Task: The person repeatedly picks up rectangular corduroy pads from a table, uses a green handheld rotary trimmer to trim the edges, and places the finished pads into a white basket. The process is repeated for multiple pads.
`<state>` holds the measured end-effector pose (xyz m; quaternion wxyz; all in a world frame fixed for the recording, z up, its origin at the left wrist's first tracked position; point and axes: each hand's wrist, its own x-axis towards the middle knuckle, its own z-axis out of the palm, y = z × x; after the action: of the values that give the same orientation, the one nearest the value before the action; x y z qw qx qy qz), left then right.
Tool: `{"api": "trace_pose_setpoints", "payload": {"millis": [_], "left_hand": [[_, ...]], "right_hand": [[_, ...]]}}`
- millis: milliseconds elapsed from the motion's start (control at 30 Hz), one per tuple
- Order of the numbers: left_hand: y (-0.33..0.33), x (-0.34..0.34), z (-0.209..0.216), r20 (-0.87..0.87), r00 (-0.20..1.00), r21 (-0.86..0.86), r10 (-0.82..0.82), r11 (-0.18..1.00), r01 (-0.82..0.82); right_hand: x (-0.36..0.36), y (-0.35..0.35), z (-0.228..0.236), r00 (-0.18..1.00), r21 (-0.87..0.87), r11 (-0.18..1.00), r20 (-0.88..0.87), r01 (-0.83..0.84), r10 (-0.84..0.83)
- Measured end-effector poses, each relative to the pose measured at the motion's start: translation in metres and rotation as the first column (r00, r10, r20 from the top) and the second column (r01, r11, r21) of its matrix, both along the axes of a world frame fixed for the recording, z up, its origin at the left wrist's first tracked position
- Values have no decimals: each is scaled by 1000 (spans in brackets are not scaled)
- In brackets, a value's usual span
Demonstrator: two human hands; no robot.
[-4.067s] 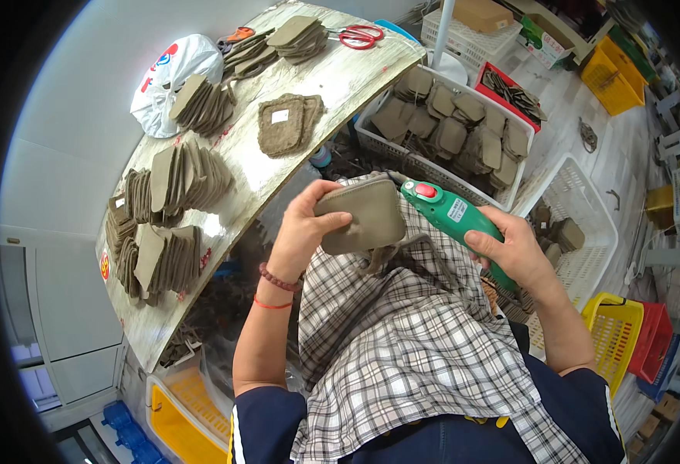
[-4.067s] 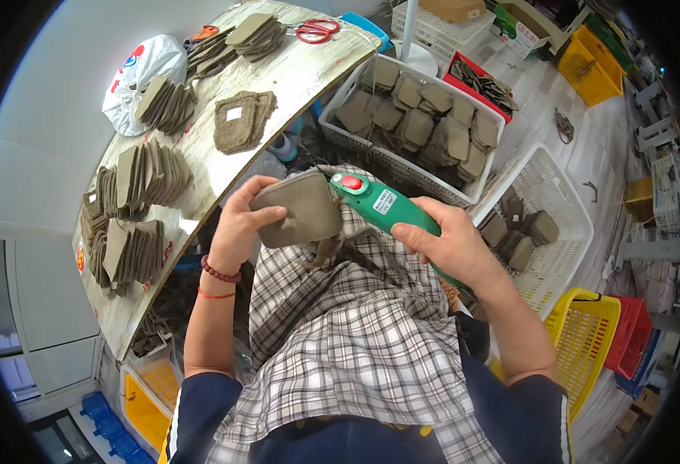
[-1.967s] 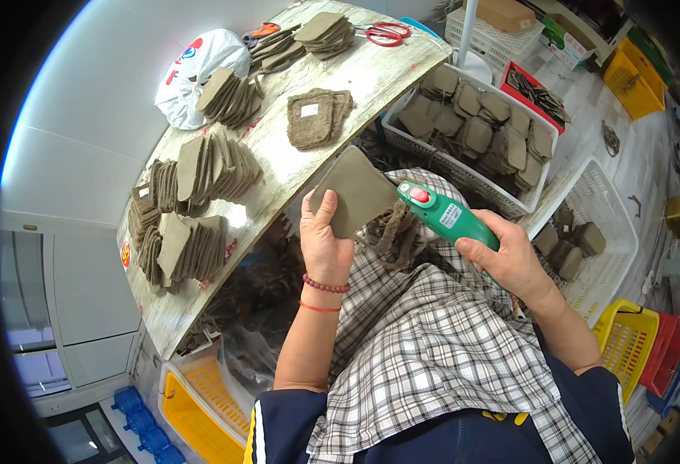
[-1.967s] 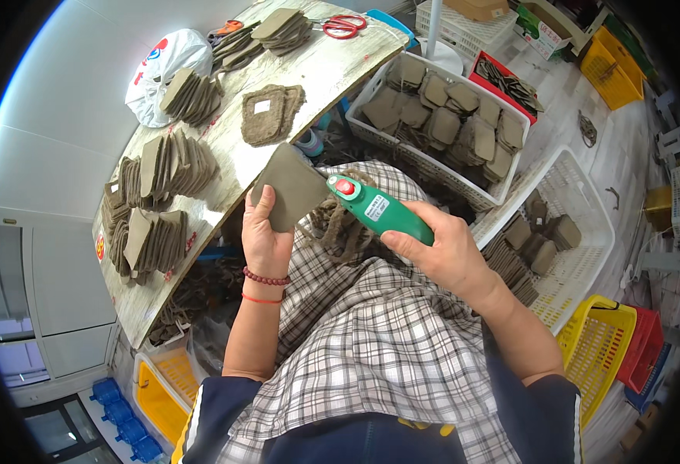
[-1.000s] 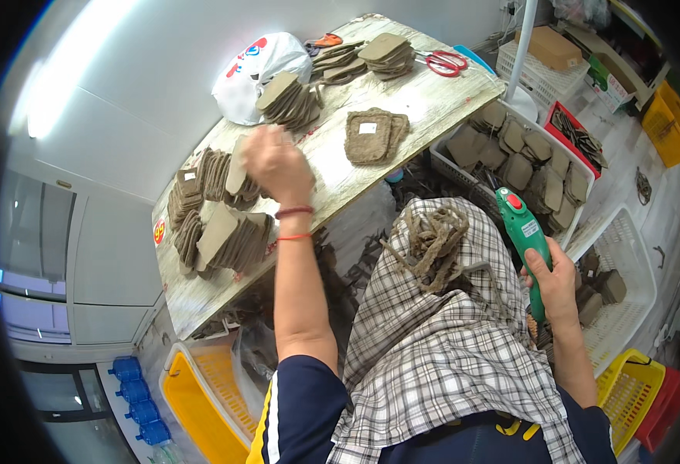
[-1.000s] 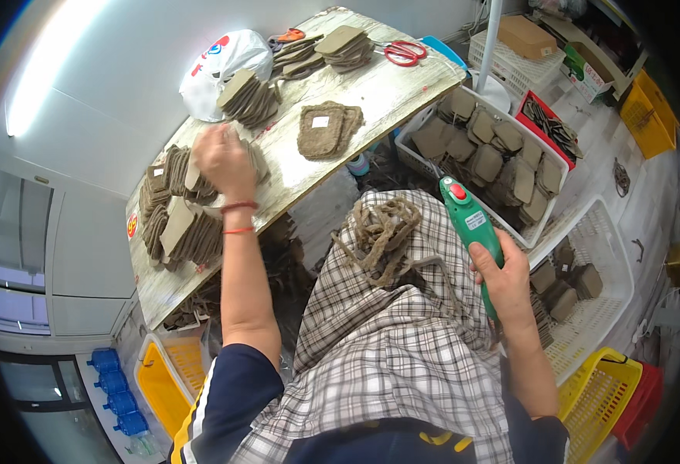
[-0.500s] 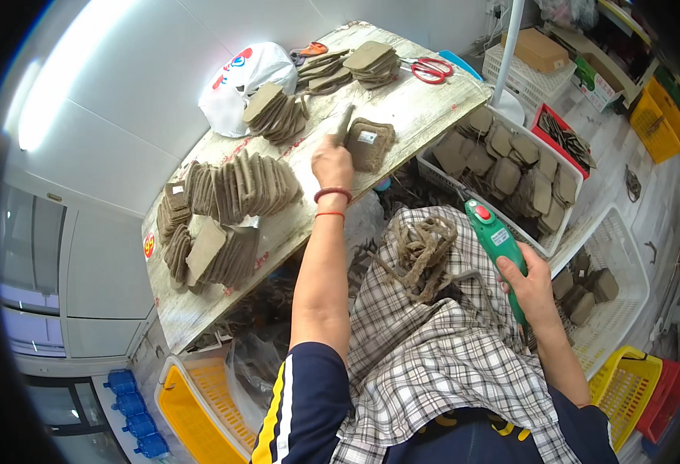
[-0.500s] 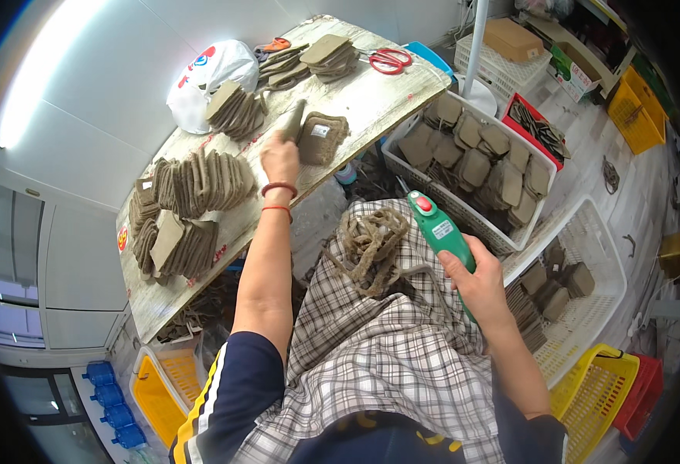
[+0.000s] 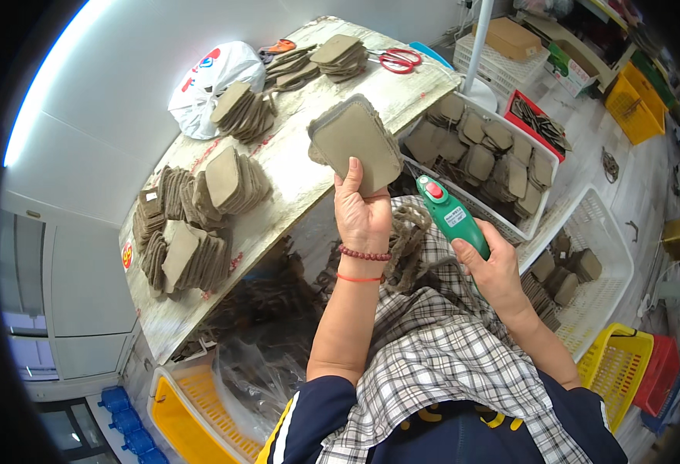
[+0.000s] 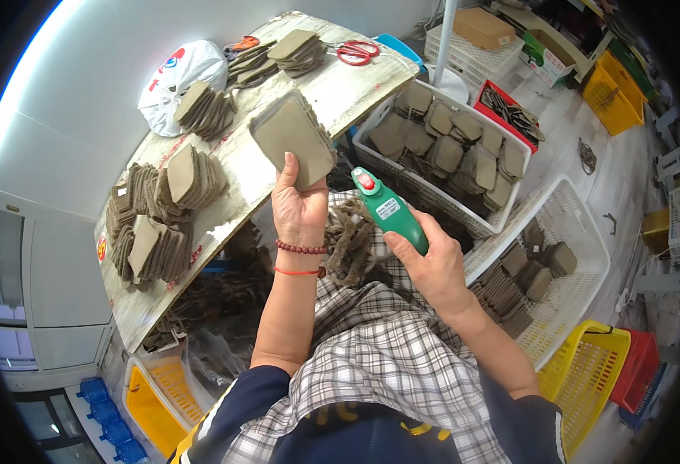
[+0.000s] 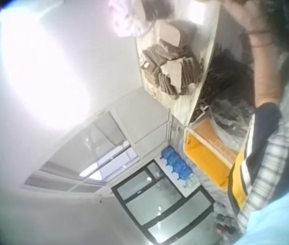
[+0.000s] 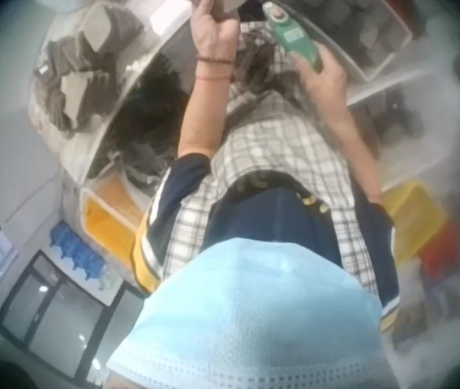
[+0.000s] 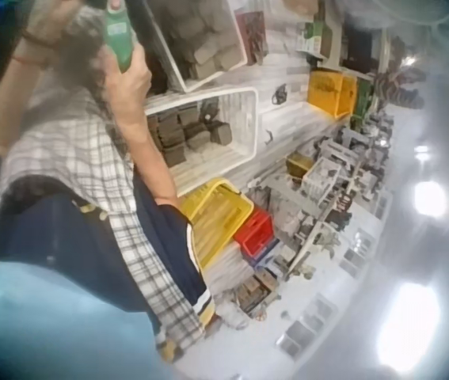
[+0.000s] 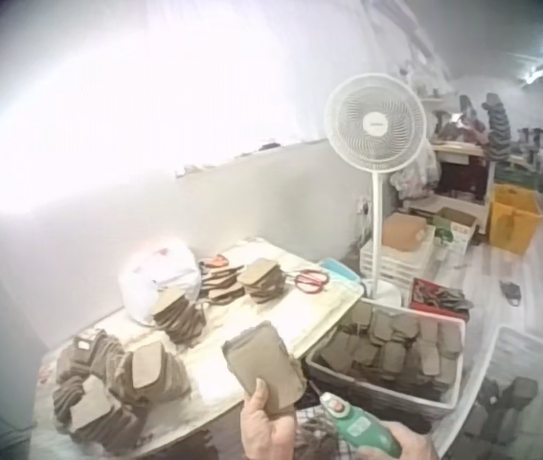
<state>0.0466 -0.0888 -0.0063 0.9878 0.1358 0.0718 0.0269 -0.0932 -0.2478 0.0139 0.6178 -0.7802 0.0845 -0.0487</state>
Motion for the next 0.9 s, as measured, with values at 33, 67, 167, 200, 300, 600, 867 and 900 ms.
{"api": "trace_pose_setpoints", "payload": {"millis": [33,67,167,200,300,600,867,900], "left_hand": [[-3,0,0,-5,1000,-6,-9,1000,9],[-6,0,-1,-11,1000,-12,-19,1000,18],[-16,-4,-1,-9,999,-10,-47,999,47],[-19,-6,0,-6,998,-5,-58,998,58],[-28,-11,-1,-39,997,17,-61,998,62],[-34,-34,-9,-10,979,115,-205,972,205],[-29,-52,-23,-54,944,209,-327,920,331],[-26,-53,-26,-53,940,226,-336,913,339]], "right_hand": [[-2,0,3,1000,21,1000,-5,0,0],[-4,0,6,1000,41,999,-10,1,0],[-9,-4,13,999,53,999,-38,6,-4],[-10,-4,14,999,52,999,-34,12,-10],[-12,-7,14,999,64,998,-18,30,-29],[-8,-16,15,997,33,997,30,64,-65],[-3,-23,28,997,110,991,-20,70,-68],[-3,-25,30,998,112,992,-30,53,-50]]}}
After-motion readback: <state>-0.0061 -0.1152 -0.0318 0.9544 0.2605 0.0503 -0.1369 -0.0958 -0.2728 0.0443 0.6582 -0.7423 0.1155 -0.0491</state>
